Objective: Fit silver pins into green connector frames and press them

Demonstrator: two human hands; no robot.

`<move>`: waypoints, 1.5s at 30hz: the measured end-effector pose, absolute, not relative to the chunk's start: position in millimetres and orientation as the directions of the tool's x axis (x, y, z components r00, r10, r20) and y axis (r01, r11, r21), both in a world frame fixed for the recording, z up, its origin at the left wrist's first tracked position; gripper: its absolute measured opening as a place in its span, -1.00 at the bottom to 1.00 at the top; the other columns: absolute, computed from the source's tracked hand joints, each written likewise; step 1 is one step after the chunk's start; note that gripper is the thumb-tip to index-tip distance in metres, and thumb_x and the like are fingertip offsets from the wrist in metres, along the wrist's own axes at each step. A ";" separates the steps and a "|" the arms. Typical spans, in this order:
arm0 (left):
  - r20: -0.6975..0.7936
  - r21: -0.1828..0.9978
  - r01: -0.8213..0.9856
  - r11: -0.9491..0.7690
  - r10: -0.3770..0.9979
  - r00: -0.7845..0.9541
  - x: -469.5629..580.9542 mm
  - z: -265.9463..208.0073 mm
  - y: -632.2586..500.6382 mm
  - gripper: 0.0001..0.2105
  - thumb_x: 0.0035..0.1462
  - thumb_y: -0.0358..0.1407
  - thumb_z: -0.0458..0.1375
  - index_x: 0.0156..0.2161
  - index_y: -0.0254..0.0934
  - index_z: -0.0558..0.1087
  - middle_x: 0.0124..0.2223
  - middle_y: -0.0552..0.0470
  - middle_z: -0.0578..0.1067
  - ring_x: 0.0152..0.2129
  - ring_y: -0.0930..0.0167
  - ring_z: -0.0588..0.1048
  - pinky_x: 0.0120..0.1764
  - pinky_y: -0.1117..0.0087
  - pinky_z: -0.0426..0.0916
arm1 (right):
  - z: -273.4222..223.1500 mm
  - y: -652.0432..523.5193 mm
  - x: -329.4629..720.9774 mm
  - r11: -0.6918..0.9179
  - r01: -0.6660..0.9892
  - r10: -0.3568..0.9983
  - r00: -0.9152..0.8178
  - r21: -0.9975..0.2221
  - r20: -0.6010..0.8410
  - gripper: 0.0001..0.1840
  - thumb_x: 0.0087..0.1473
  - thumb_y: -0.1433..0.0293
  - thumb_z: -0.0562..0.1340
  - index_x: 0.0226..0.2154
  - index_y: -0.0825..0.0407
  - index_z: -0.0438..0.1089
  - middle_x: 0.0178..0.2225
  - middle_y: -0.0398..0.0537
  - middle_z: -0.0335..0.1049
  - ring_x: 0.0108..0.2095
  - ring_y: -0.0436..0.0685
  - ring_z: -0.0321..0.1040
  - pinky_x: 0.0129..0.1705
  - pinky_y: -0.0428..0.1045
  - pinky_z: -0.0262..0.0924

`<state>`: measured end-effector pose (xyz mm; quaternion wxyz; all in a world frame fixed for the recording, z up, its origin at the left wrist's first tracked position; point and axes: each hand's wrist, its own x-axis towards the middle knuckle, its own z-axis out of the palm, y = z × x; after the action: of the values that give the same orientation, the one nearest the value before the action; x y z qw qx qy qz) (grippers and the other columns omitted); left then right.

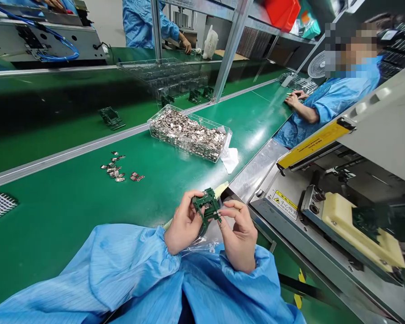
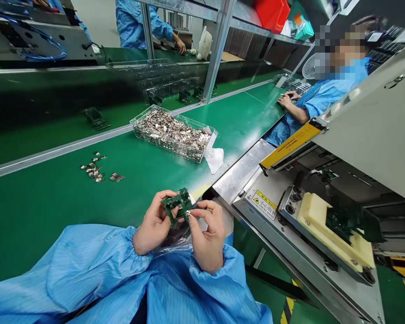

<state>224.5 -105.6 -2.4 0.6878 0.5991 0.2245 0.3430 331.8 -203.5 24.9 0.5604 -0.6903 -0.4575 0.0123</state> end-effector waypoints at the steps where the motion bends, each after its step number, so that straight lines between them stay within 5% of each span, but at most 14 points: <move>1: 0.106 0.979 -0.200 0.040 0.736 0.668 224.0 -2.3 -106.2 -0.71 0.26 -0.17 0.11 0.02 -0.20 0.22 -0.28 0.03 0.40 -0.41 0.46 0.41 -0.38 0.49 0.39 | 24.8 -201.6 330.0 0.049 0.623 0.654 0.571 -0.781 0.497 -0.94 0.14 0.45 0.27 -0.32 -0.03 0.46 -0.14 0.00 0.35 -0.08 0.19 0.32 -0.04 0.11 0.25; 15: 0.186 0.981 -0.174 -0.083 0.654 0.733 218.0 -0.1 -109.3 -0.73 0.30 -0.29 0.03 0.08 -0.14 0.21 -0.22 0.03 0.46 -0.44 0.47 0.45 -0.36 0.47 0.36 | 29.4 -194.7 326.4 -0.008 0.679 0.675 0.545 -0.735 0.497 -0.92 0.14 0.39 0.26 -0.40 -0.02 0.41 -0.08 0.04 0.33 0.01 0.25 0.28 0.03 0.19 0.22; 22: 0.161 0.980 -0.196 -0.015 0.635 0.756 218.8 -3.5 -111.3 -0.71 0.28 -0.22 0.07 0.07 -0.18 0.24 -0.20 -0.05 0.46 -0.40 0.42 0.47 -0.36 0.43 0.40 | 18.0 -194.9 328.8 0.058 0.276 0.720 0.654 -0.960 0.231 -0.74 0.10 0.25 0.31 -0.48 0.02 0.28 -0.12 0.05 0.33 -0.16 0.17 0.38 -0.18 0.05 0.38; 25: 0.126 0.988 -0.151 -0.017 0.651 0.749 218.7 6.1 -108.9 -0.71 0.25 -0.20 0.09 0.05 -0.19 0.25 -0.21 -0.04 0.46 -0.40 0.41 0.47 -0.36 0.43 0.40 | 20.2 -201.6 336.5 0.144 0.193 0.754 0.614 -0.971 0.234 -0.84 0.11 0.32 0.30 -0.32 -0.01 0.30 0.00 0.07 0.32 -0.01 0.20 0.35 -0.10 0.06 0.37; 27: 0.109 0.994 -0.101 -0.049 0.647 0.754 218.2 18.5 -108.9 -0.72 0.24 -0.23 0.11 0.03 -0.20 0.27 -0.20 -0.04 0.47 -0.36 0.39 0.48 -0.33 0.43 0.41 | 29.1 -212.2 345.0 0.167 0.289 0.796 0.524 -0.943 0.302 -0.62 0.10 0.36 0.31 -0.02 -0.05 0.27 0.17 0.12 0.21 0.13 0.25 0.26 -0.01 0.09 0.33; 30: 0.090 0.992 -0.029 -0.124 0.522 0.848 220.4 41.3 -113.4 -0.75 0.21 -0.30 0.11 0.00 -0.19 0.32 -0.26 0.00 0.50 -0.35 0.37 0.51 -0.33 0.42 0.42 | 50.9 -238.2 359.8 0.203 0.531 0.859 0.306 -0.823 0.410 -0.25 0.09 0.32 0.34 0.26 -0.07 0.06 0.24 0.14 0.14 0.21 0.29 0.16 0.13 0.16 0.23; 34: 0.090 0.993 -0.076 -0.095 0.144 0.985 251.2 68.2 -116.9 -0.62 0.18 -0.29 0.16 0.11 -0.13 0.33 -0.27 -0.01 0.56 -0.38 0.34 0.57 -0.36 0.40 0.48 | 74.4 -293.0 385.0 0.217 0.581 0.831 0.312 -0.784 0.461 -0.36 0.07 0.12 0.35 0.15 -0.06 0.25 0.02 0.08 0.39 0.03 0.25 0.36 0.09 0.14 0.29; 37: 0.224 0.964 -0.232 -0.130 -0.073 0.972 309.6 86.7 -124.5 -0.49 0.13 -0.28 0.23 0.20 -0.13 0.30 -0.14 -0.09 0.60 -0.22 0.26 0.60 -0.21 0.31 0.51 | 75.8 -351.5 409.5 0.126 0.515 0.692 0.567 -0.848 0.447 -0.32 -0.04 0.05 0.41 0.09 -0.06 0.33 -0.02 0.11 0.42 -0.02 0.29 0.41 0.01 0.15 0.37; 40: 0.422 0.812 -0.440 -0.384 -0.135 0.896 386.9 103.3 -149.2 -0.56 0.11 -0.27 0.24 0.12 -0.19 0.39 0.01 -0.16 0.55 -0.05 0.18 0.53 -0.03 0.19 0.45 | 68.5 -408.7 436.9 0.102 0.502 0.185 0.839 -0.859 0.512 -0.27 -0.10 0.09 0.45 0.10 -0.04 0.33 0.03 0.13 0.40 -0.01 0.31 0.41 -0.03 0.17 0.38; 42: 0.517 0.697 -0.511 -0.503 -0.140 0.844 437.4 110.1 -171.9 -0.54 0.10 -0.24 0.24 0.12 -0.24 0.38 0.10 -0.22 0.48 0.05 0.13 0.45 0.10 0.10 0.35 | 65.2 -434.7 455.5 0.102 0.517 -0.169 0.851 -0.850 0.498 -0.31 -0.08 0.16 0.44 0.09 -0.04 0.32 0.09 0.10 0.35 0.06 0.30 0.35 0.04 0.20 0.33; 45: 0.508 0.663 -0.486 -0.570 -0.134 0.851 492.8 114.5 -201.4 -0.37 0.02 -0.21 0.29 0.19 -0.34 0.29 0.19 -0.35 0.38 0.15 0.01 0.34 0.15 -0.03 0.26 | 68.1 -450.8 479.3 0.086 0.498 -0.319 0.834 -0.863 0.450 -0.37 -0.08 0.24 0.44 0.06 -0.03 0.33 0.12 0.08 0.31 0.11 0.28 0.29 0.13 0.25 0.22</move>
<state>492.8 -201.4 114.5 0.4275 0.8617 -0.1799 0.2056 479.3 -450.8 68.1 0.7333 -0.6160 -0.0728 -0.2784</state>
